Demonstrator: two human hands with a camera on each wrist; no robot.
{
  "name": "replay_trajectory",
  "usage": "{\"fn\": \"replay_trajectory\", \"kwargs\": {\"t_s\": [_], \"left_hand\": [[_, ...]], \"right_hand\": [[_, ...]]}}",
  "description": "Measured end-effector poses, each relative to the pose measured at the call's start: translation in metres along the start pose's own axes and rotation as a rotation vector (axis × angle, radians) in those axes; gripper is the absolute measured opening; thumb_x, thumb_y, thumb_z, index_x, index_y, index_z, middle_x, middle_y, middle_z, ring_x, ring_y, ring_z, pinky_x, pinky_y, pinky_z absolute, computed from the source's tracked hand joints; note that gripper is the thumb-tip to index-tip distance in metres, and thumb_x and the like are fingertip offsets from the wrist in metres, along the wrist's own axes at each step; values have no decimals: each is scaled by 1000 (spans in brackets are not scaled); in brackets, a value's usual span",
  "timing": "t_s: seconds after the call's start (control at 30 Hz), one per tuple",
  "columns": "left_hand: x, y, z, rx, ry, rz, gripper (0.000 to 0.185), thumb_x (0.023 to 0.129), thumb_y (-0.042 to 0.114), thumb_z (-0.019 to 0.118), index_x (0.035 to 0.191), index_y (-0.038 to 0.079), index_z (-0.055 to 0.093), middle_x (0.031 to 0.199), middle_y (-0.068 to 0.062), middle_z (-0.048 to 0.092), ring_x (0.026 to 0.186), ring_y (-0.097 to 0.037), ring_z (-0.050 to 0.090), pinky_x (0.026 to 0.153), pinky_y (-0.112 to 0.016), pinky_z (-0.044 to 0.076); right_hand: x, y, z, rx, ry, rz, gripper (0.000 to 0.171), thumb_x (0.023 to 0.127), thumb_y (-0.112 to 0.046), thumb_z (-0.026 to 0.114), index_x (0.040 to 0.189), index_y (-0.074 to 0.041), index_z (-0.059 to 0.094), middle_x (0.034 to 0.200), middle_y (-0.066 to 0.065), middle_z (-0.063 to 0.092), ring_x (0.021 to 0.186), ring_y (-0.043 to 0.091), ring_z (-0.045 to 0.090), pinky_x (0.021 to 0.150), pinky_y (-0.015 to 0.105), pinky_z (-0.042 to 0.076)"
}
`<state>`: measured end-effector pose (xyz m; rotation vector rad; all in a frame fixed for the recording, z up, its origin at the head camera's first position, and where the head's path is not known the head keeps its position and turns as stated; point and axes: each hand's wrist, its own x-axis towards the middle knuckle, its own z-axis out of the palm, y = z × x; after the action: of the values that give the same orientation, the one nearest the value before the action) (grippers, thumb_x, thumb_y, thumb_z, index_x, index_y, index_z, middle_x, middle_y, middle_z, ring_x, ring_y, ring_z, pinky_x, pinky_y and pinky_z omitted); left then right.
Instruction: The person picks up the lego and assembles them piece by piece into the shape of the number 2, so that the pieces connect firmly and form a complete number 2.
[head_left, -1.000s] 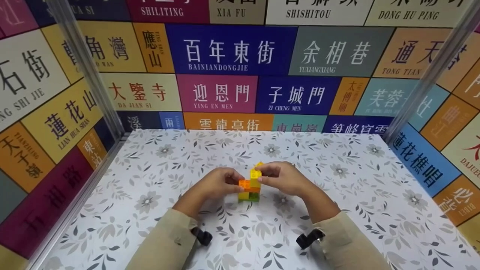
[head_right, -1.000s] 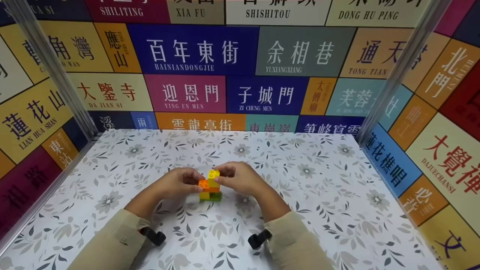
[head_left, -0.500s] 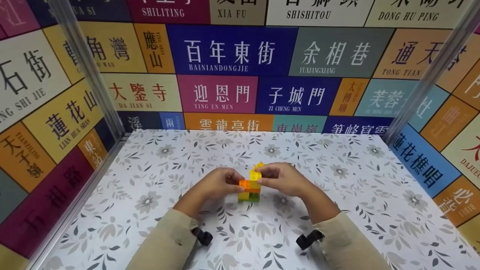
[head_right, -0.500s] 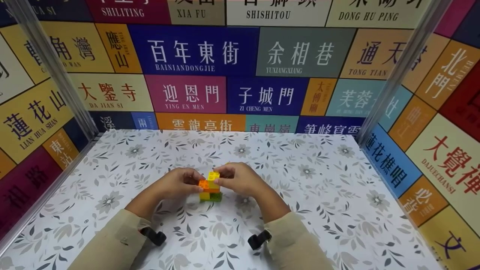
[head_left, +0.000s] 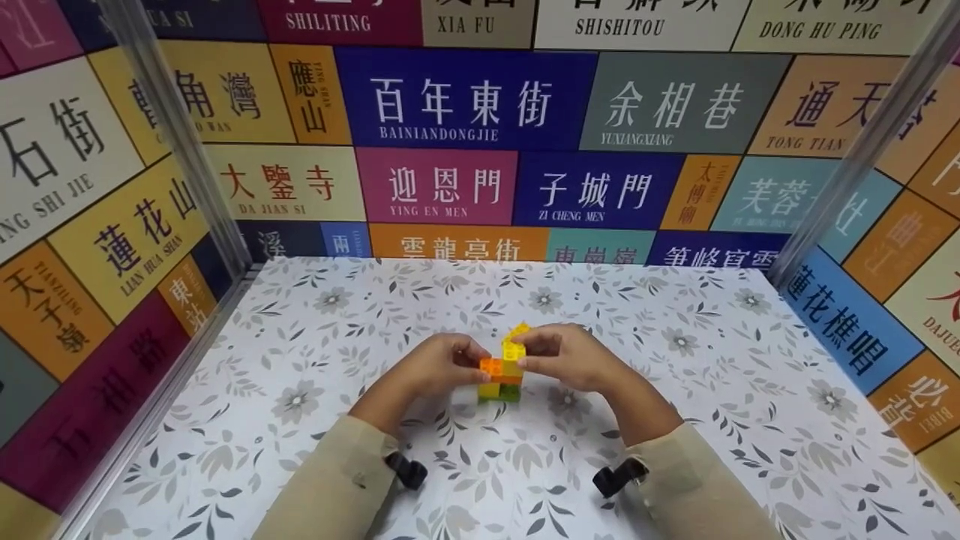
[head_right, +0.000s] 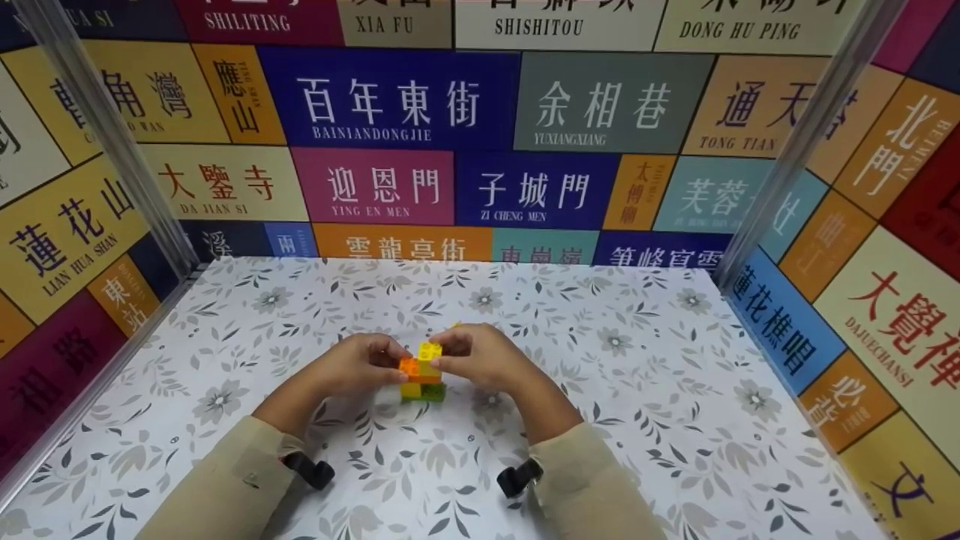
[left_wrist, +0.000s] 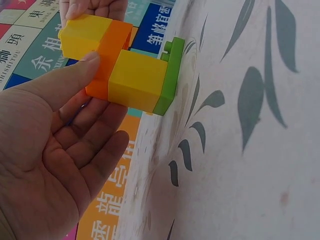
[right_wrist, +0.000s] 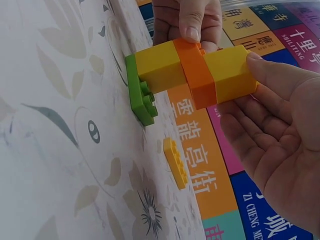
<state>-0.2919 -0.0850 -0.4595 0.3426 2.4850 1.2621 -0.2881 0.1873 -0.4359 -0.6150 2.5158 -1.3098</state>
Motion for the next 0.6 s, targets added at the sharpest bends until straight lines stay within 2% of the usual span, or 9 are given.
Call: {"fn": "replay_trajectory", "kwargs": {"t_s": [0.13, 0.33, 0.5, 0.6], "left_hand": [[0, 1, -1, 13, -7, -14, 19, 90, 31, 88, 105, 31, 76, 111, 9, 74, 107, -16, 69, 106, -40, 57], [0, 1, -3, 16, -18, 1, 20, 91, 31, 87, 108, 30, 76, 112, 8, 75, 108, -16, 69, 106, -40, 57], [1, 1, -3, 14, -15, 4, 19, 92, 30, 87, 108, 29, 77, 112, 8, 75, 108, -16, 69, 107, -41, 57], [1, 1, -2, 19, -11, 3, 19, 91, 29, 88, 107, 29, 77, 112, 8, 75, 108, -15, 69, 107, -41, 57]], "right_hand": [[1, 2, 0, -2, -4, 15, 43, 97, -36, 81, 134, -16, 74, 128, 7, 77, 118, 23, 73, 108, 45, 59], [2, 5, -1, 18, -1, 7, 44, 95, -37, 82, 134, -16, 74, 126, 6, 78, 116, 22, 73, 106, 44, 59], [5, 10, -5, 106, -11, -6, 44, 99, -38, 78, 136, -15, 73, 132, 7, 76, 117, 20, 71, 106, 38, 58], [9, 17, -7, 173, 14, 11, 45, 103, -37, 73, 140, -11, 70, 137, 8, 74, 119, 20, 71, 106, 36, 58]]}}
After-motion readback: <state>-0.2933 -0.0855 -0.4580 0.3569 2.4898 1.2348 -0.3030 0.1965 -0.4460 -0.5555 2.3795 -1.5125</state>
